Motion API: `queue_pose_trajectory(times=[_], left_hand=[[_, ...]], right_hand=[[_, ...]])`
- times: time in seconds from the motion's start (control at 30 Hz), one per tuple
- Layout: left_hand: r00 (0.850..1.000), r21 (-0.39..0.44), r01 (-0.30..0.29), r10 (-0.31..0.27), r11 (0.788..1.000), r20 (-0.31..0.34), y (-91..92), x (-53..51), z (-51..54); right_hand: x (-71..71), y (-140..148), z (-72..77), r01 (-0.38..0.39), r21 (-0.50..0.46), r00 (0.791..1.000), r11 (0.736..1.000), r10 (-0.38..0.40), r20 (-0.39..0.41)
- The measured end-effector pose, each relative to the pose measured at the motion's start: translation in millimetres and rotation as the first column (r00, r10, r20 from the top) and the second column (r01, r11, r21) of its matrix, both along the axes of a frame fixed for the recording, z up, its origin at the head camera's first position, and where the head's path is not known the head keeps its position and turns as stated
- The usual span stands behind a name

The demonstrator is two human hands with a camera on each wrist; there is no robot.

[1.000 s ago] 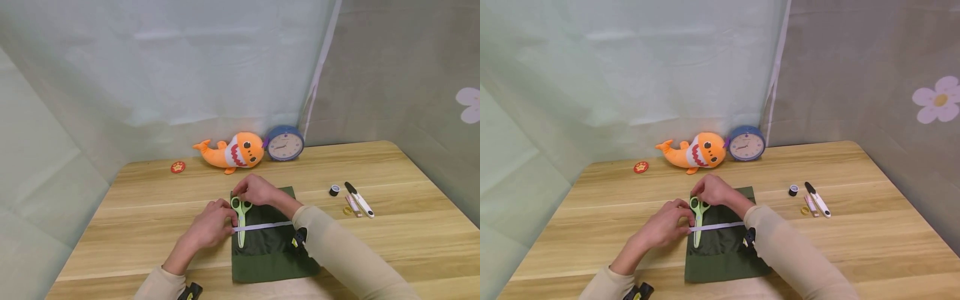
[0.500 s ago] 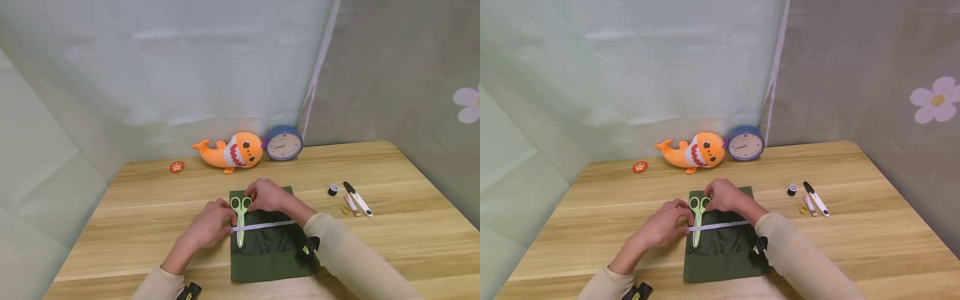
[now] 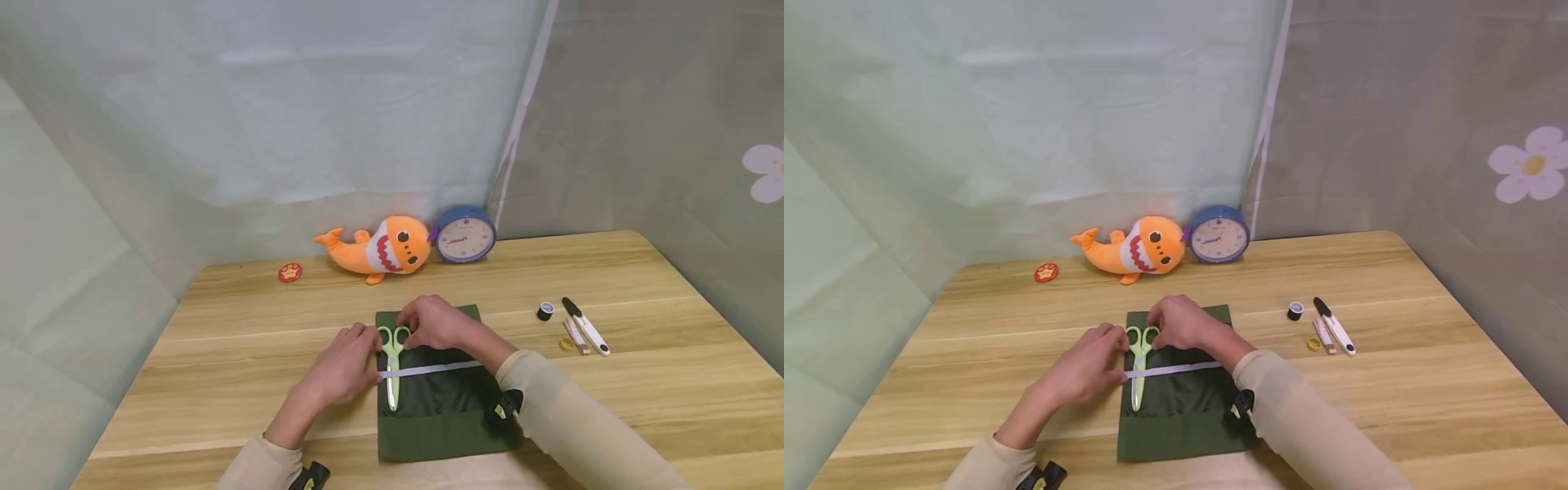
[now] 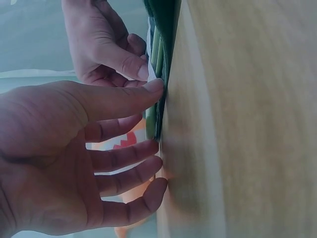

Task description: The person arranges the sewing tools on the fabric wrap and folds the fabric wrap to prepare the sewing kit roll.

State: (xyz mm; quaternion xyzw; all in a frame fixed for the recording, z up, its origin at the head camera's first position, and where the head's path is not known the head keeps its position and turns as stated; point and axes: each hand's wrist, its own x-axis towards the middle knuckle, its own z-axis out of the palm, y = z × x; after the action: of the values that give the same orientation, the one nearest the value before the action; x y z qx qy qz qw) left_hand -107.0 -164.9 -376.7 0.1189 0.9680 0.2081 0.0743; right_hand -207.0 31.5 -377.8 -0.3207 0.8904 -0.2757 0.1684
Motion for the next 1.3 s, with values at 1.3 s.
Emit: queue_pose_trajectory(times=[1.3], left_hand=[[1.000, 0.006, -0.017, 0.017, 1.000, -0.021, 1.7, 1.5, 3.4]], right_hand=[[-1.3, 31.7, 21.3, 0.093, -0.108, 0.993, 0.990, -0.099, -0.057]])
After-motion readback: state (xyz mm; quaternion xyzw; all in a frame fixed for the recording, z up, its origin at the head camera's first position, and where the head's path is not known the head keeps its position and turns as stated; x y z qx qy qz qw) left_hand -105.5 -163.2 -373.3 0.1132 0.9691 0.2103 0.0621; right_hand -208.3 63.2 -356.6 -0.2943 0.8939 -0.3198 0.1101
